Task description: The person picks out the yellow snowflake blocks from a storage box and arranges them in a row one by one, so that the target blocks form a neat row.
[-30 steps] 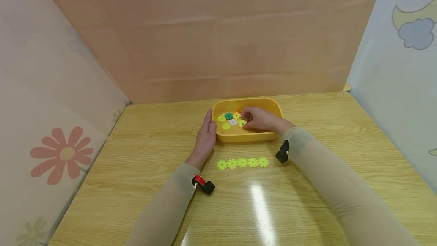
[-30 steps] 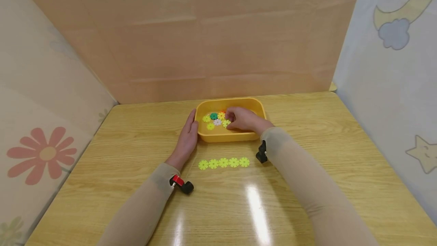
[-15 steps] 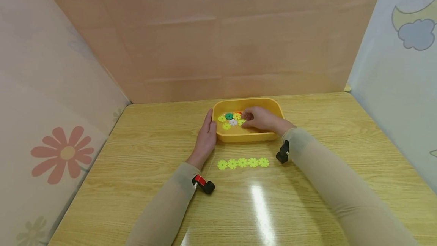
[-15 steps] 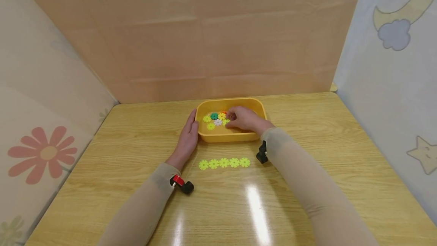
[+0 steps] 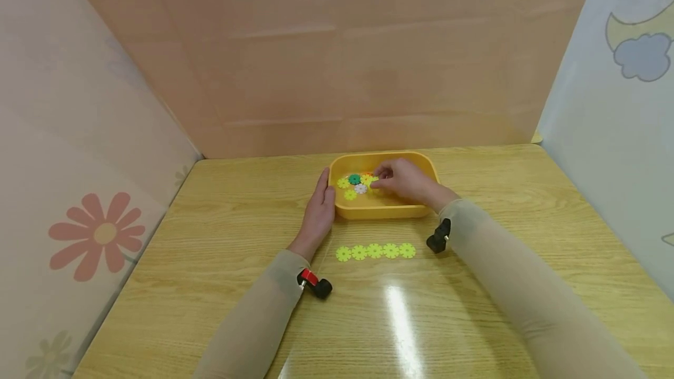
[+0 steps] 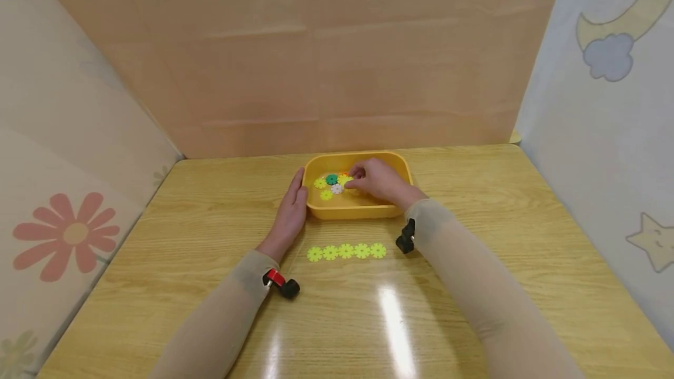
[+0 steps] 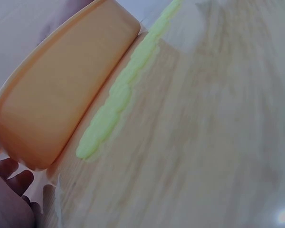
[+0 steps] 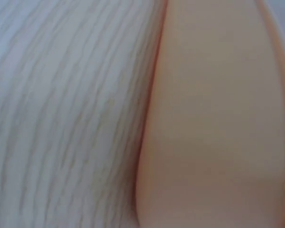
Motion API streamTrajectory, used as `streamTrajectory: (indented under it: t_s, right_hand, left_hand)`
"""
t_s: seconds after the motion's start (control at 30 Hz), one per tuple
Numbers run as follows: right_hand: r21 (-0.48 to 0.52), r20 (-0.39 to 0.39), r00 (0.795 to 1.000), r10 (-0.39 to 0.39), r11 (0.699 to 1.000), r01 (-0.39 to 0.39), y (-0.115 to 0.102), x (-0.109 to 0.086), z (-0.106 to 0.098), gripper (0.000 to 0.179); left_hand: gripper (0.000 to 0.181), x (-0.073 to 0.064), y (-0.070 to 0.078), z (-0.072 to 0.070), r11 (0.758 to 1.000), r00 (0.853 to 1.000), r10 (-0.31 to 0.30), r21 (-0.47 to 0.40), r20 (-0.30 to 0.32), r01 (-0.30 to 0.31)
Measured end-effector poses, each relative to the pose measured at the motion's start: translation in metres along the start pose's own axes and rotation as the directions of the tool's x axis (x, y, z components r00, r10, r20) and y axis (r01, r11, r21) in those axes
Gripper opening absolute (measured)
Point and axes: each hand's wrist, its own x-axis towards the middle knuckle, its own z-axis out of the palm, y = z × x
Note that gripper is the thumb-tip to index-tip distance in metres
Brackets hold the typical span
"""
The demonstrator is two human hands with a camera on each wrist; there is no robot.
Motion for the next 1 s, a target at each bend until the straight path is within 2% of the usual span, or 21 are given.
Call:
streamTrajectory:
  t_s: [0.27, 0.57, 0.87, 1.0]
  right_hand:
    - [0.003, -0.092, 0.995, -0.036, 0.999, 0.037, -0.007, -0.010, -0.006, 0.029]
    - [-0.008, -0.126, 0.987, -0.101, 0.995, 0.101, -0.014, -0.024, -0.009, 0.030]
    - [-0.001, -0.179, 0.968, -0.177, 0.984, 0.180, -0.021, -0.043, -0.011, 0.028]
    - [-0.002, -0.184, 0.966, -0.179, 0.983, 0.182, -0.026, -0.056, -0.013, 0.029]
  left_hand:
    - [0.062, 0.001, 0.001, 0.002, 1.000, 1.000, -0.005, 0.003, 0.001, 0.005]
    - [0.062, 0.001, 0.002, 0.002, 1.000, 1.000, -0.013, 0.005, -0.001, 0.013]
    - [0.062, 0.001, 0.000, 0.001, 1.000, 1.000, -0.001, -0.001, 0.001, 0.001]
    - [0.062, 0.001, 0.000, 0.001, 1.000, 1.000, 0.002, -0.009, 0.008, -0.002]
